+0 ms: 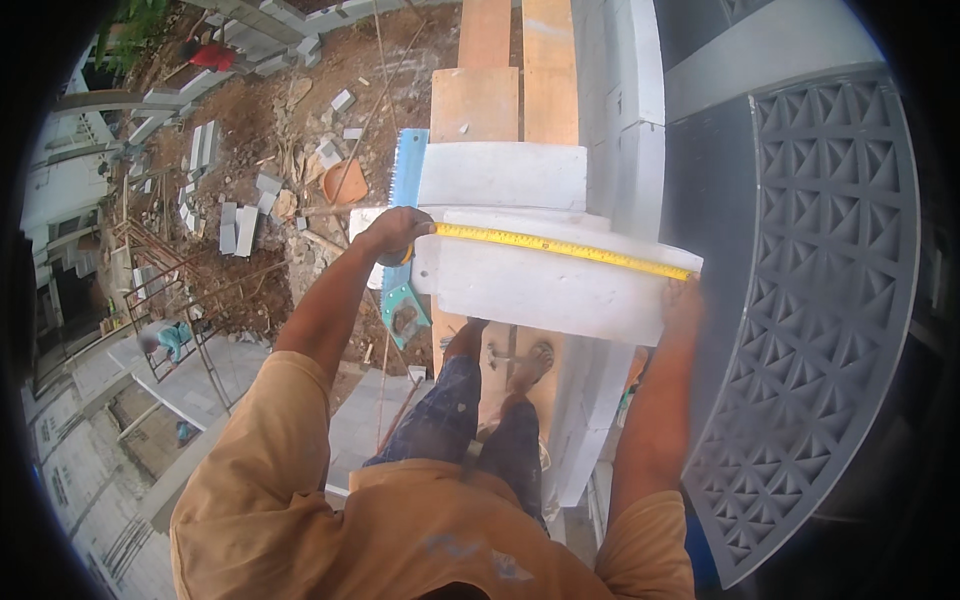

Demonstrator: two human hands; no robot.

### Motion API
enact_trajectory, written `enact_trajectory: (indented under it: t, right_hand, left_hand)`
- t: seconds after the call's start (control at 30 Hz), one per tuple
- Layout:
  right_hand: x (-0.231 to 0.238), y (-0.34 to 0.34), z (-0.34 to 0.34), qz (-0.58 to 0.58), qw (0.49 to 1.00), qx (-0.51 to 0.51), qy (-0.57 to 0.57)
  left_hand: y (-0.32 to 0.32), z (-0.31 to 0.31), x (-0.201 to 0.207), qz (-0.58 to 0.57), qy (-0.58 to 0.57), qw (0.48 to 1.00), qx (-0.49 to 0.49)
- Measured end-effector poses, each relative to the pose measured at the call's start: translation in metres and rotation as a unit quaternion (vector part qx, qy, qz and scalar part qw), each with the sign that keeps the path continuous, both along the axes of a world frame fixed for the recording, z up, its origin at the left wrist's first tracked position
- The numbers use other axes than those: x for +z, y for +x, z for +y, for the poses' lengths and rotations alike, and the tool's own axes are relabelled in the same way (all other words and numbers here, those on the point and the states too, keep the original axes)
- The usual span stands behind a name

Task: The person measures and cuts white rectangular tiles on a wooden plank at a construction site. They use a tape measure to mark dimensions, a hand saw to cut the tile, and a hammer to tap the cut piece into place.

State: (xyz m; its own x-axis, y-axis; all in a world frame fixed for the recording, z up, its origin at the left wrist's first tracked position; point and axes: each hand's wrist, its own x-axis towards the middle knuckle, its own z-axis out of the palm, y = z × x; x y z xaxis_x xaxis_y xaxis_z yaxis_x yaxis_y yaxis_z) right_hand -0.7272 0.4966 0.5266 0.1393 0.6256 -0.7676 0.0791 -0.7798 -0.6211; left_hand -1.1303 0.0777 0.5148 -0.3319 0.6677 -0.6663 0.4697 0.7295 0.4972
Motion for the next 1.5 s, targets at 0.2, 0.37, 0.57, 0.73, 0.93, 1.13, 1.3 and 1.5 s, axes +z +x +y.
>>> enact_trajectory:
  t: [0.2,0.37,0.57,0.73,0.93,1.13,1.3,1.5]
  right_hand:
    - [0.001,-0.006,0.000,-0.005,1.000,-0.017,0.014]
    - [0.000,-0.006,0.004,-0.013,1.000,-0.008,0.000]
    - [0.002,0.013,0.005,0.010,1.000,0.006,0.017]
    - [0.020,-0.025,-0.005,-0.044,0.999,-0.004,0.004]
    - [0.027,-0.024,-0.001,-0.068,0.998,-0.005,-0.016]
    - [0.015,-0.028,0.015,-0.079,0.997,0.007,0.008]
    - [0.000,-0.027,0.013,-0.133,0.990,0.008,0.043]
    - [0.011,-0.035,0.008,-0.248,0.968,0.028,0.018]
  left_hand:
    - [-0.005,0.006,-0.003,-0.014,0.001,1.000,-0.020]
    - [-0.006,0.012,0.002,-0.010,-0.013,0.999,-0.050]
    - [-0.013,0.035,-0.006,-0.033,-0.003,0.994,-0.101]
    - [-0.015,0.015,-0.007,-0.067,0.039,0.996,-0.051]
    - [-0.013,0.022,0.000,-0.054,0.026,0.998,-0.030]
    - [-0.011,0.021,-0.004,-0.078,0.050,0.996,-0.016]
    - [-0.001,0.017,-0.013,-0.105,0.092,0.990,0.011]
    - [-0.002,0.005,-0.034,-0.025,0.037,0.999,-0.011]
